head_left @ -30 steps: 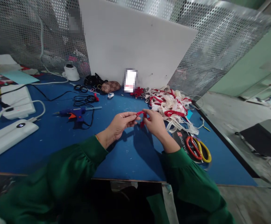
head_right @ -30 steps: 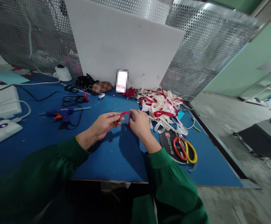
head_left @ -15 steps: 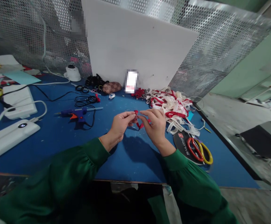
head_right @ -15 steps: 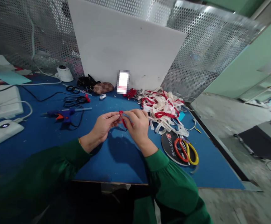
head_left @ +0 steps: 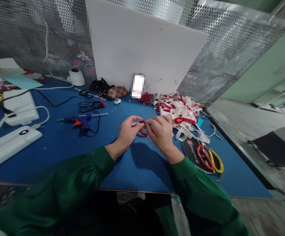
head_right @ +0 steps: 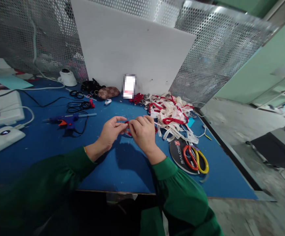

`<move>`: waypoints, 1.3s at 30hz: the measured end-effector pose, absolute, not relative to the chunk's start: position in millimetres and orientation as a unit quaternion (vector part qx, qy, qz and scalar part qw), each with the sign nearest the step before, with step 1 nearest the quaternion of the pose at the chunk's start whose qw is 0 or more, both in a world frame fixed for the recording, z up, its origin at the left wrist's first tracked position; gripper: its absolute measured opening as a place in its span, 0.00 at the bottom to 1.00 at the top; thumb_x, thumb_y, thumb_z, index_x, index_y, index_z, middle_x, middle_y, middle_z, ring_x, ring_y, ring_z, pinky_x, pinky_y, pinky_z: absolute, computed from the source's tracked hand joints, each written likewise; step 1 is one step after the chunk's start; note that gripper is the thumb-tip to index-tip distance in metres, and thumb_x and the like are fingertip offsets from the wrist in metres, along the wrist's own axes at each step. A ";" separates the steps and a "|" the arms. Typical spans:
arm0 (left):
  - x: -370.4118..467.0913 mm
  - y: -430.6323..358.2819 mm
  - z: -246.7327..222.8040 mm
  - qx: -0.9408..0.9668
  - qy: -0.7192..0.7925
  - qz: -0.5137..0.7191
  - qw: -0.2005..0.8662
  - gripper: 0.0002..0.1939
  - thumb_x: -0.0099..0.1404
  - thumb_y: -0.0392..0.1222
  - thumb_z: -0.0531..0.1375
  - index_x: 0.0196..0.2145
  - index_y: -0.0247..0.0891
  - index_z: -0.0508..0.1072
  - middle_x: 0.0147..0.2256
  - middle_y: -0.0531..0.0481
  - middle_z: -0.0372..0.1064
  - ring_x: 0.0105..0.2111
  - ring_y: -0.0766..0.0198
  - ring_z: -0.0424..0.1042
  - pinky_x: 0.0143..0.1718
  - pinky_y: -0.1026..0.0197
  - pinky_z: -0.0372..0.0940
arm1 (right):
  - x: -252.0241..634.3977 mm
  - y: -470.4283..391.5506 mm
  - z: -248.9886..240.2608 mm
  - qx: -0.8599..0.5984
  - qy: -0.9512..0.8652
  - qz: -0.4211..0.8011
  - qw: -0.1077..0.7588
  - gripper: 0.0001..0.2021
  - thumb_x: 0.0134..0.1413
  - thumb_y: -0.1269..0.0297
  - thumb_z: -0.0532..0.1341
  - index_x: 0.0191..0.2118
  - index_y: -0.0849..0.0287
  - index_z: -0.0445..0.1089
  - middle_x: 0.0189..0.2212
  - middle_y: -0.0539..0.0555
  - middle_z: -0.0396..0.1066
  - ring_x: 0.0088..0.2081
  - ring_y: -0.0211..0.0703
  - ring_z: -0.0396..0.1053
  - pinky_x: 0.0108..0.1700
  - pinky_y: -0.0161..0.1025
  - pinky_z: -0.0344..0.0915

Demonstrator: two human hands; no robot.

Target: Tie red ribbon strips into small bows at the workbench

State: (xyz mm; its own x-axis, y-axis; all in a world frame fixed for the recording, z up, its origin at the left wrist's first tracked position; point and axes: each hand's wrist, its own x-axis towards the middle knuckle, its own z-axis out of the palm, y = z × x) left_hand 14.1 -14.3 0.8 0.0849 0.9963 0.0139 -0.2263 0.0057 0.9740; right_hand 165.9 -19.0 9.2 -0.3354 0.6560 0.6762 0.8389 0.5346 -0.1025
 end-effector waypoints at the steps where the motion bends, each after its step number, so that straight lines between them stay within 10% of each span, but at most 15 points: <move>1: 13.9 -14.4 0.7 0.472 0.408 0.534 0.570 0.18 0.55 0.41 0.66 0.44 0.35 0.72 0.27 0.51 0.75 0.23 0.66 0.71 0.28 0.63 0.65 | 165.7 -18.9 9.1 -0.464 -0.806 -0.138 0.341 0.11 0.65 0.64 0.53 0.35 0.54 0.72 0.32 0.53 0.72 0.37 0.44 0.67 0.52 0.45 0.55; 11: 13.4 -8.9 -5.4 0.491 0.422 0.505 0.571 0.05 0.54 0.39 0.65 0.29 0.34 0.76 0.25 0.49 0.73 0.25 0.66 0.69 0.31 0.61 0.65 | 162.1 -18.6 10.5 -0.465 -0.823 -0.119 0.304 0.11 0.65 0.66 0.51 0.35 0.57 0.69 0.32 0.54 0.71 0.37 0.45 0.66 0.49 0.45 0.57; 27: 10.6 -7.1 -0.3 0.539 0.377 0.480 0.580 0.04 0.57 0.38 0.63 0.29 0.34 0.74 0.25 0.50 0.73 0.26 0.67 0.71 0.34 0.62 0.67 | 158.5 -7.4 -1.3 -0.414 -0.575 0.468 0.527 0.07 0.52 0.61 0.59 0.28 0.58 0.66 0.24 0.47 0.64 0.29 0.36 0.61 0.34 0.35 0.58; 39: 13.1 -6.6 -4.0 0.484 0.397 0.483 0.613 0.01 0.55 0.33 0.62 0.29 0.34 0.74 0.24 0.51 0.73 0.25 0.68 0.71 0.33 0.62 0.67 | 178.5 6.9 2.6 -0.431 -0.515 0.305 0.675 0.11 0.57 0.57 0.58 0.27 0.57 0.63 0.25 0.47 0.60 0.30 0.36 0.59 0.36 0.35 0.58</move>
